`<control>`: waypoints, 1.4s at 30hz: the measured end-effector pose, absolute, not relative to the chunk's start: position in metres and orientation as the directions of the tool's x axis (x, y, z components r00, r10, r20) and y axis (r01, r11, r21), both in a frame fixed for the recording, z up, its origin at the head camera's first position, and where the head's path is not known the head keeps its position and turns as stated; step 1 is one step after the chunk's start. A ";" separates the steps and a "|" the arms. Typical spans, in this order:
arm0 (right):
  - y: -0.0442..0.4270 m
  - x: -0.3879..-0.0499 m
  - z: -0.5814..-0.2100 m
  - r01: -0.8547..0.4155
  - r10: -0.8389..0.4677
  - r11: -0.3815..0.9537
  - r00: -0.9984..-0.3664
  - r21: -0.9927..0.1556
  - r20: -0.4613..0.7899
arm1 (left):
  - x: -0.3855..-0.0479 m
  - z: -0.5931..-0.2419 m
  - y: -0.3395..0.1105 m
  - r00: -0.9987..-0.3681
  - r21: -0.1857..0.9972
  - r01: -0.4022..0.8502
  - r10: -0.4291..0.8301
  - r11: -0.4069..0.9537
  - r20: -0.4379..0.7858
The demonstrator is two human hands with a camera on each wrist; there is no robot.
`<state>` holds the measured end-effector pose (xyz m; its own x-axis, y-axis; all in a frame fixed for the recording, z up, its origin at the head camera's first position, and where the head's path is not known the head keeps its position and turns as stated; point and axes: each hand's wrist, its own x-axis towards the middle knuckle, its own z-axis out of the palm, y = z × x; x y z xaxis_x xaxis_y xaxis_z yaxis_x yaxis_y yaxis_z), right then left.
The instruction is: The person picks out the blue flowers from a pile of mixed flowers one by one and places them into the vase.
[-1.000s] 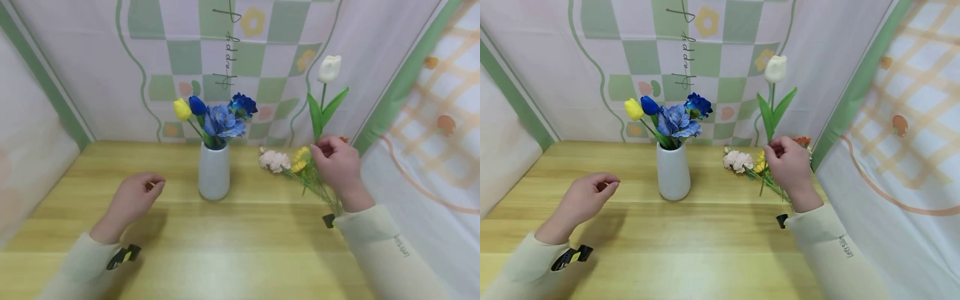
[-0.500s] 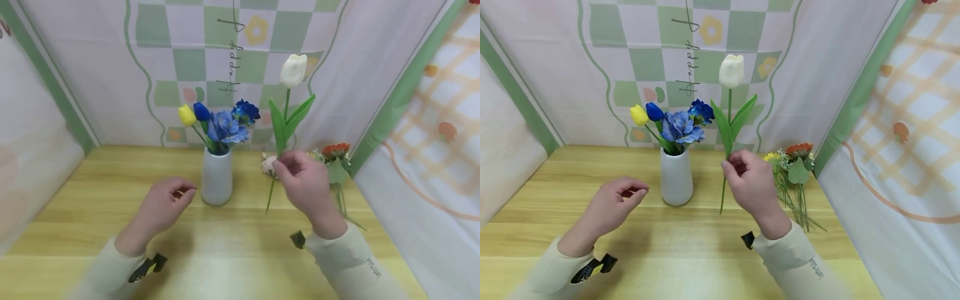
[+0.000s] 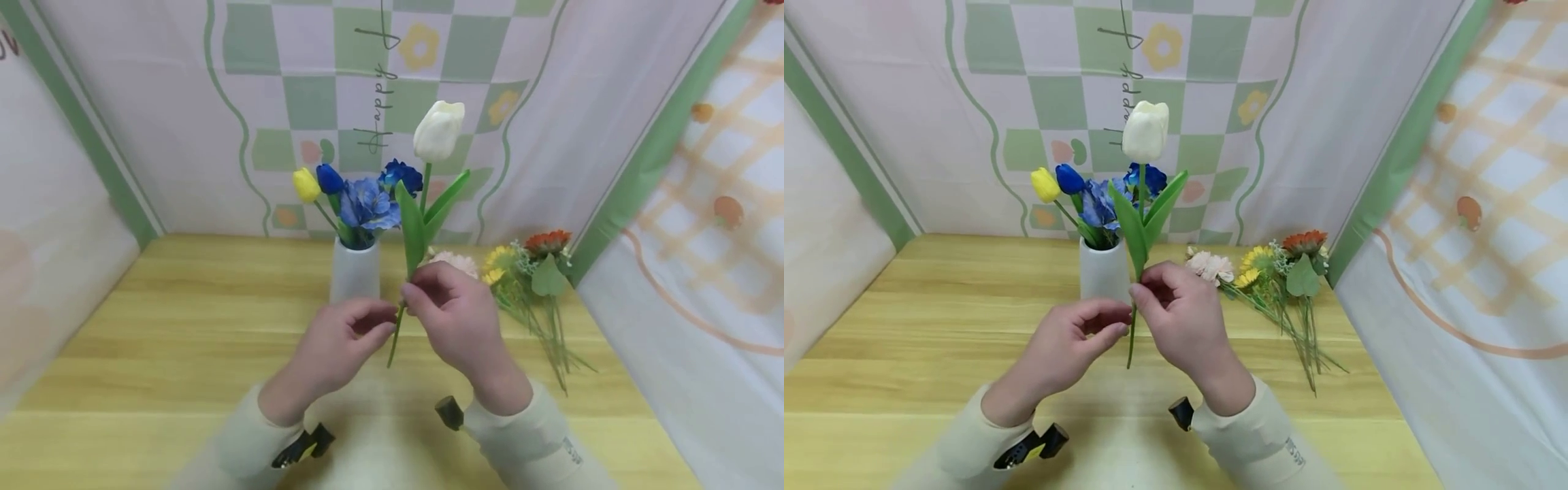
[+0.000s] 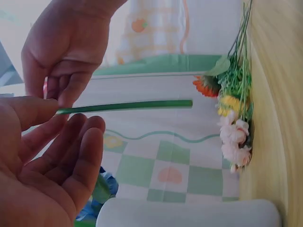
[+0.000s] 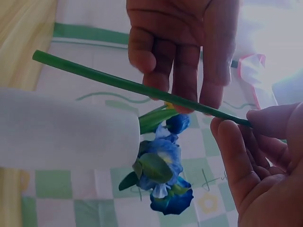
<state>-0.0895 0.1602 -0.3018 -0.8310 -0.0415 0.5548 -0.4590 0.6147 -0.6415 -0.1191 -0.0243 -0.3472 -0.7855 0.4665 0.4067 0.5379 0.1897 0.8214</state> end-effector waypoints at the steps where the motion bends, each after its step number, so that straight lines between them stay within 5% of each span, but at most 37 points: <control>1: 0.159 -0.089 -0.302 -0.458 -0.045 0.617 -0.832 -0.640 0.552 | -0.119 -0.348 -0.023 -0.785 0.823 0.539 0.461 0.179 0.414; 13: 0.154 -0.089 -0.316 -0.513 -0.151 0.590 -0.828 -0.623 0.539 | -0.118 -0.353 -0.027 -0.849 0.852 0.469 0.385 0.231 0.363; 24: 0.146 -0.093 -0.344 -0.483 -0.383 0.619 -0.874 -0.619 0.299 | -0.121 -0.344 -0.041 -0.910 0.907 0.376 0.258 0.189 0.324; 34: 0.144 -0.096 -0.357 -0.491 -0.398 0.655 -0.870 -0.574 0.290 | -0.126 -0.337 -0.052 -0.895 0.907 0.421 0.174 0.027 0.410; 42: 0.162 -0.120 -0.362 -0.389 -0.373 0.750 -0.917 -0.535 0.144 | -0.132 -0.327 -0.065 -0.892 0.895 0.445 0.076 -0.023 0.445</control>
<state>-0.1199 0.1615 -0.3617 -0.9167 -0.3728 0.1439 -0.3889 0.7498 -0.5352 -0.1316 -0.0654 -0.3270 -0.8921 0.0756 0.4455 0.4451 -0.0231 0.8952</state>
